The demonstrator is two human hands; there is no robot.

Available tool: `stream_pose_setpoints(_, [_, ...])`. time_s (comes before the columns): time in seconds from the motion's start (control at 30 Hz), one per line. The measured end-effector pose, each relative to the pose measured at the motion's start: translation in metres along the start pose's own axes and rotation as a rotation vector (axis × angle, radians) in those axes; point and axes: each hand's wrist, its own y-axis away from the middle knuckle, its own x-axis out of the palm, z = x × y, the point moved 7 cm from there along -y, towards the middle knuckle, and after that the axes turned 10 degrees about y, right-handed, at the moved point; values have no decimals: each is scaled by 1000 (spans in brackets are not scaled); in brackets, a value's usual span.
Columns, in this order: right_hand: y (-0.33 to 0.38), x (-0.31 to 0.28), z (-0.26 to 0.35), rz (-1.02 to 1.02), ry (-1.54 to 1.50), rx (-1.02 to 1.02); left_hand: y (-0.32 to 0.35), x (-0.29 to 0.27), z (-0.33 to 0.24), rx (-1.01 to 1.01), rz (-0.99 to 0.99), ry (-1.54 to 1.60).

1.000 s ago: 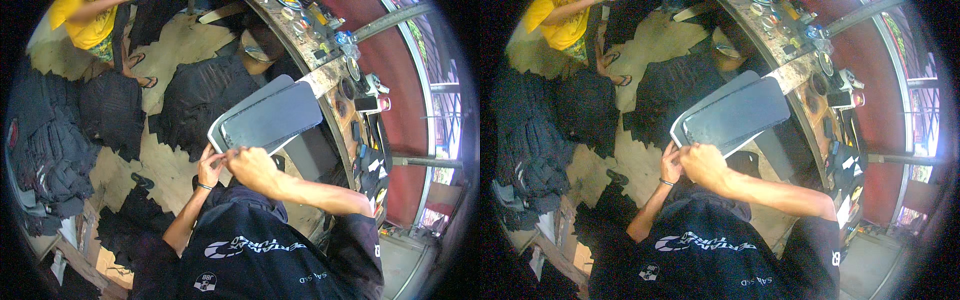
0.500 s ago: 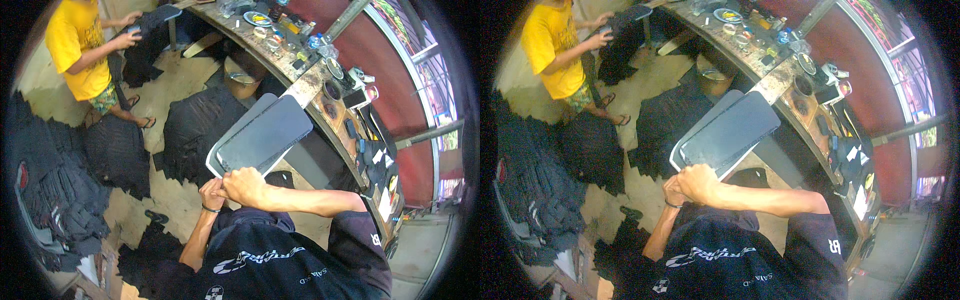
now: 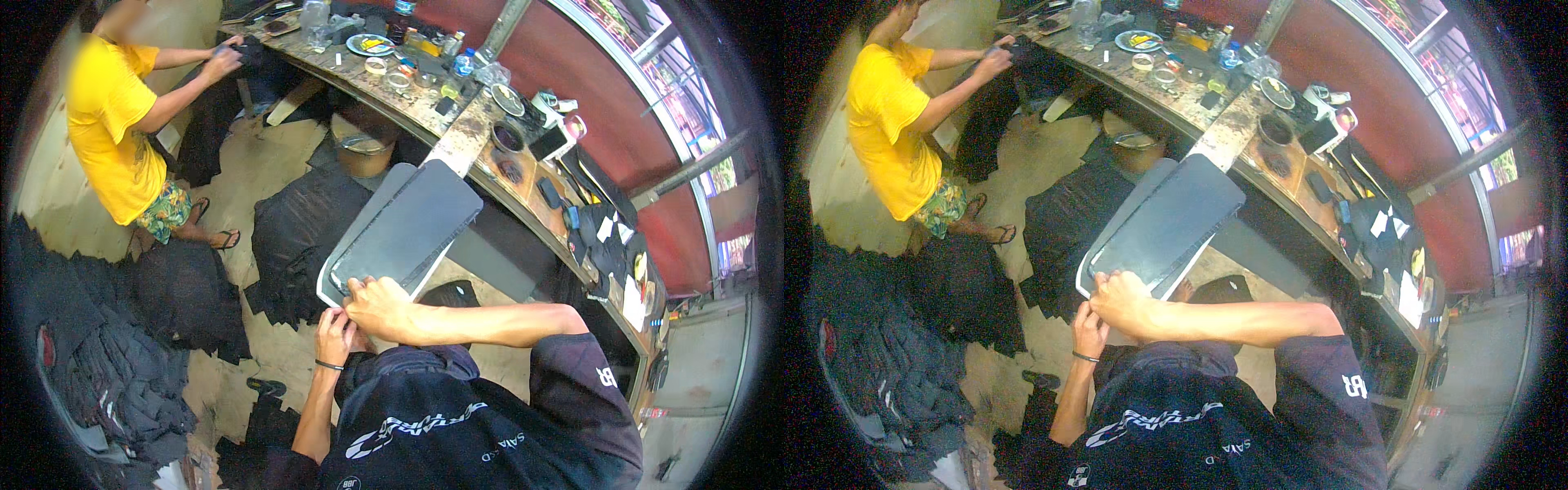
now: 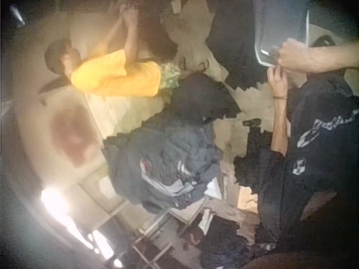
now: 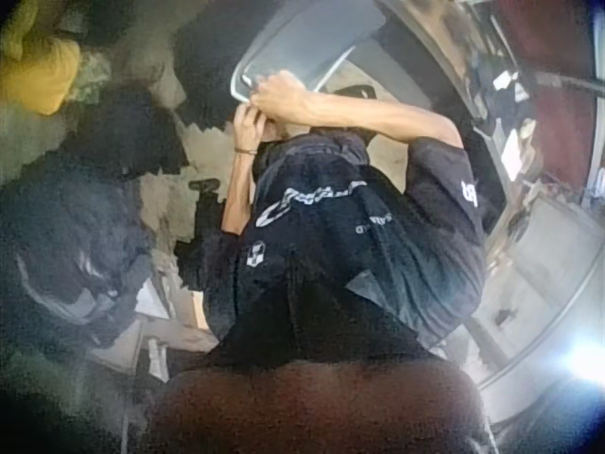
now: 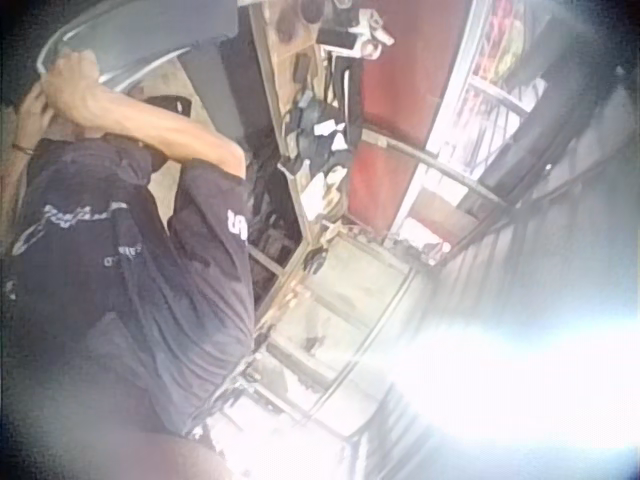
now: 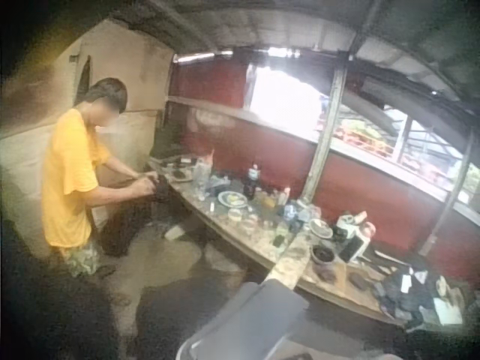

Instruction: The person cleans a pair of black pants on a workbench using a small blue sponge and a red-handled tool. They repeatedly rub the fabric, flip the pants, and scrape the surface of a gray board before resuming cleaning.

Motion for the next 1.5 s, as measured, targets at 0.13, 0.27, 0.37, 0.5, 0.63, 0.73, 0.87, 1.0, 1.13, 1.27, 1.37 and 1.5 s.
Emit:
stream_pose_setpoints(0.13, [35, -21, -43, -105, -71, 144, -3, 4, -1, -32, 97, -65])
stream_pose_setpoints(0.27, [70, -19, -99, -457, -361, 288, -14, 19, 0, -27, 236, -398])
stream_pose_setpoints(0.37, [71, 45, -145, -573, -888, 512, -22, 25, -2, -70, 328, -421])
stream_pose_setpoints(0.5, [50, 154, -182, -672, -1347, 672, -24, 25, -2, -198, 513, -378])
stream_pose_setpoints(0.63, [42, 218, -196, -834, -1612, 658, -27, 29, 3, -308, 681, -505])
stream_pose_setpoints(0.73, [42, 235, -200, -729, -1520, 687, -32, 36, 8, -378, 808, -659])
stream_pose_setpoints(0.87, [43, 231, -200, -721, -1568, 572, -41, 36, -1, -396, 749, -687])
stream_pose_setpoints(1.0, [39, 226, -200, -657, -1647, 474, -41, 42, -12, -278, 727, -826])
stream_pose_setpoints(1.13, [39, 222, -203, -592, -1674, 436, -27, 48, 4, -472, 712, -954])
stream_pose_setpoints(1.27, [44, 217, -206, -549, -1623, 404, 0, 42, 21, -731, 503, -848])
stream_pose_setpoints(1.37, [46, 216, -206, -529, -1701, 359, 25, 32, 32, -957, 301, -524])
stream_pose_setpoints(1.5, [43, 217, -207, -495, -1702, 298, 56, 35, 29, -1360, -107, 301])
